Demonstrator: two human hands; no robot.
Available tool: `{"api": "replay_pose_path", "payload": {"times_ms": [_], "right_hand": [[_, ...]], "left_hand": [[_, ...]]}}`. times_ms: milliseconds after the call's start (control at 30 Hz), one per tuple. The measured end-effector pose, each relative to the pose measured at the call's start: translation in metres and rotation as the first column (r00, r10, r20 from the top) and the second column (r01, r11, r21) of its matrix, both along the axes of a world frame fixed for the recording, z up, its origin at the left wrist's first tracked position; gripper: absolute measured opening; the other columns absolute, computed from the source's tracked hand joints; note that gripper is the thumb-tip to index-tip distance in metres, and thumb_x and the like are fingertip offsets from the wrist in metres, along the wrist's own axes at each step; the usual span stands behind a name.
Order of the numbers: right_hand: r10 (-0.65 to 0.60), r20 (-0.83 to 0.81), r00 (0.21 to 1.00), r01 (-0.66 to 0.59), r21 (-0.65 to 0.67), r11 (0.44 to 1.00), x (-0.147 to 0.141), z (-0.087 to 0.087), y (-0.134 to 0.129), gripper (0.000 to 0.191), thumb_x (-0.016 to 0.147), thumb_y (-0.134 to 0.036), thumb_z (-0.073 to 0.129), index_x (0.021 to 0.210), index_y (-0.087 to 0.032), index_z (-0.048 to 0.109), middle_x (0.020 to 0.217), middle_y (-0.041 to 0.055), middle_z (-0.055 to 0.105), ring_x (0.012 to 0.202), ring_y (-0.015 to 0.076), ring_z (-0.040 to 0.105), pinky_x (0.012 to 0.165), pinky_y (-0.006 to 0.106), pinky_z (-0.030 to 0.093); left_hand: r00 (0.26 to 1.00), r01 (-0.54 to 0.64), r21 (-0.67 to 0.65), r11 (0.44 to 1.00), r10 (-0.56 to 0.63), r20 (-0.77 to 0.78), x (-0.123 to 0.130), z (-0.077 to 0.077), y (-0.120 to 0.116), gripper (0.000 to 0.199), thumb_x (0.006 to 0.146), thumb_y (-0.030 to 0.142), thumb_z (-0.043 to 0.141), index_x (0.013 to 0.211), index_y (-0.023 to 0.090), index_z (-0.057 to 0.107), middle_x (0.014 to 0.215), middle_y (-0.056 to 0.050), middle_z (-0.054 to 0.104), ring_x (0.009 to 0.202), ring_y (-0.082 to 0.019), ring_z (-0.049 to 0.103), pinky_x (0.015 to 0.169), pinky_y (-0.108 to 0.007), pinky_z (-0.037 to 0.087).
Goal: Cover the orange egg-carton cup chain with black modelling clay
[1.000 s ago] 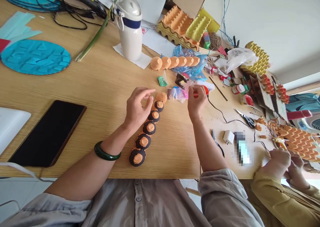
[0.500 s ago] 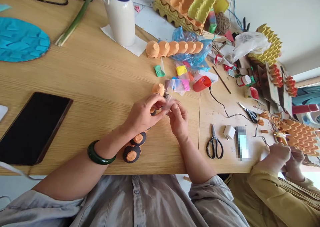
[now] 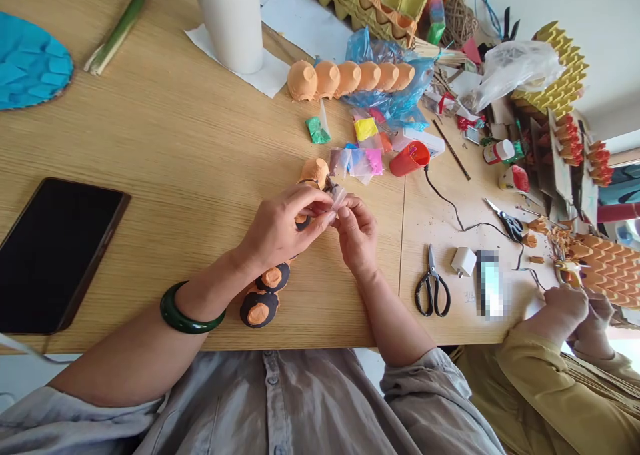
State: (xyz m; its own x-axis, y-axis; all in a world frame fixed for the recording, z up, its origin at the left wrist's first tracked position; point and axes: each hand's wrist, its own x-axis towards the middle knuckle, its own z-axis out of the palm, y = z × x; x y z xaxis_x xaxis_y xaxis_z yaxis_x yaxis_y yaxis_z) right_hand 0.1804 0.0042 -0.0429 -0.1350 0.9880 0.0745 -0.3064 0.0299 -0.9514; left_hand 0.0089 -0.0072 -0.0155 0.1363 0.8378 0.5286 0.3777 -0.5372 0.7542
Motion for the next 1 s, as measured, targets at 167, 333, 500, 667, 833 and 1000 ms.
{"api": "replay_pose_path", "payload": {"times_ms": [167, 333, 500, 667, 833, 1000], "right_hand": [[0.001, 0.028, 1.000, -0.002, 0.035, 0.999, -0.001, -0.001, 0.000, 0.034, 0.088, -0.055, 0.092, 0.093, -0.026, 0.076, 0.090, -0.0028, 0.069, 0.079, 0.0116, 0.071, 0.074, 0.027, 0.069], [-0.023, 0.004, 1.000, 0.023, -0.022, 1.000, -0.002, -0.005, 0.001, 0.032, 0.090, -0.055, 0.089, 0.087, -0.025, 0.078, 0.082, -0.0039, 0.069, 0.073, 0.0111, 0.069, 0.070, 0.028, 0.070], [-0.025, 0.057, 0.998, 0.022, 0.046, 0.999, -0.001, -0.004, -0.001, 0.029, 0.095, -0.052, 0.085, 0.090, -0.025, 0.077, 0.083, -0.0036, 0.070, 0.073, 0.0114, 0.071, 0.067, 0.027, 0.069], [-0.296, 0.427, 0.854, 0.069, 0.472, 0.879, 0.004, 0.004, -0.004, 0.019, 0.106, -0.028, 0.069, 0.088, -0.024, 0.066, 0.094, 0.0002, 0.070, 0.083, 0.0126, 0.072, 0.068, 0.026, 0.065], [-0.636, 0.454, 0.624, 0.001, 0.814, 0.581, 0.005, 0.006, -0.004, 0.023, 0.101, -0.007, 0.062, 0.088, -0.025, 0.055, 0.094, 0.0004, 0.069, 0.086, 0.0137, 0.072, 0.073, 0.028, 0.063], [-0.496, 0.520, 0.696, 0.050, 0.654, 0.755, 0.003, 0.006, -0.009, 0.020, 0.106, -0.018, 0.061, 0.088, -0.026, 0.057, 0.101, 0.0026, 0.072, 0.086, 0.0143, 0.072, 0.071, 0.030, 0.065]], "left_hand": [[0.998, -0.047, 0.051, 0.998, 0.050, -0.047, 0.000, -0.002, -0.001, 0.003, 0.104, 0.021, 0.070, 0.104, 0.020, 0.072, 0.096, -0.001, 0.082, 0.082, -0.014, 0.078, 0.074, -0.020, 0.058], [0.996, -0.070, 0.074, 0.995, 0.073, -0.047, 0.001, -0.002, 0.000, 0.007, 0.104, 0.015, 0.068, 0.100, 0.020, 0.071, 0.093, 0.001, 0.081, 0.079, -0.012, 0.076, 0.073, -0.019, 0.055], [0.993, -0.075, 0.100, 0.992, 0.083, -0.079, 0.000, -0.002, 0.000, 0.008, 0.105, 0.016, 0.066, 0.099, 0.021, 0.069, 0.090, 0.000, 0.079, 0.078, -0.014, 0.074, 0.072, -0.022, 0.053], [0.965, -0.096, 0.146, 0.985, 0.128, -0.228, 0.000, -0.006, -0.002, 0.015, 0.110, 0.023, 0.058, 0.096, 0.021, 0.064, 0.084, -0.001, 0.075, 0.070, -0.016, 0.070, 0.062, -0.027, 0.044], [0.915, -0.128, 0.131, 0.983, 0.168, -0.367, 0.006, -0.007, -0.007, 0.023, 0.113, 0.029, 0.051, 0.094, 0.022, 0.062, 0.077, -0.003, 0.072, 0.063, -0.017, 0.066, 0.057, -0.031, 0.037], [0.928, -0.146, 0.124, 0.981, 0.179, -0.325, 0.009, -0.007, -0.007, 0.019, 0.112, 0.030, 0.055, 0.096, 0.022, 0.063, 0.081, -0.003, 0.074, 0.068, -0.018, 0.069, 0.059, -0.031, 0.039]]}}
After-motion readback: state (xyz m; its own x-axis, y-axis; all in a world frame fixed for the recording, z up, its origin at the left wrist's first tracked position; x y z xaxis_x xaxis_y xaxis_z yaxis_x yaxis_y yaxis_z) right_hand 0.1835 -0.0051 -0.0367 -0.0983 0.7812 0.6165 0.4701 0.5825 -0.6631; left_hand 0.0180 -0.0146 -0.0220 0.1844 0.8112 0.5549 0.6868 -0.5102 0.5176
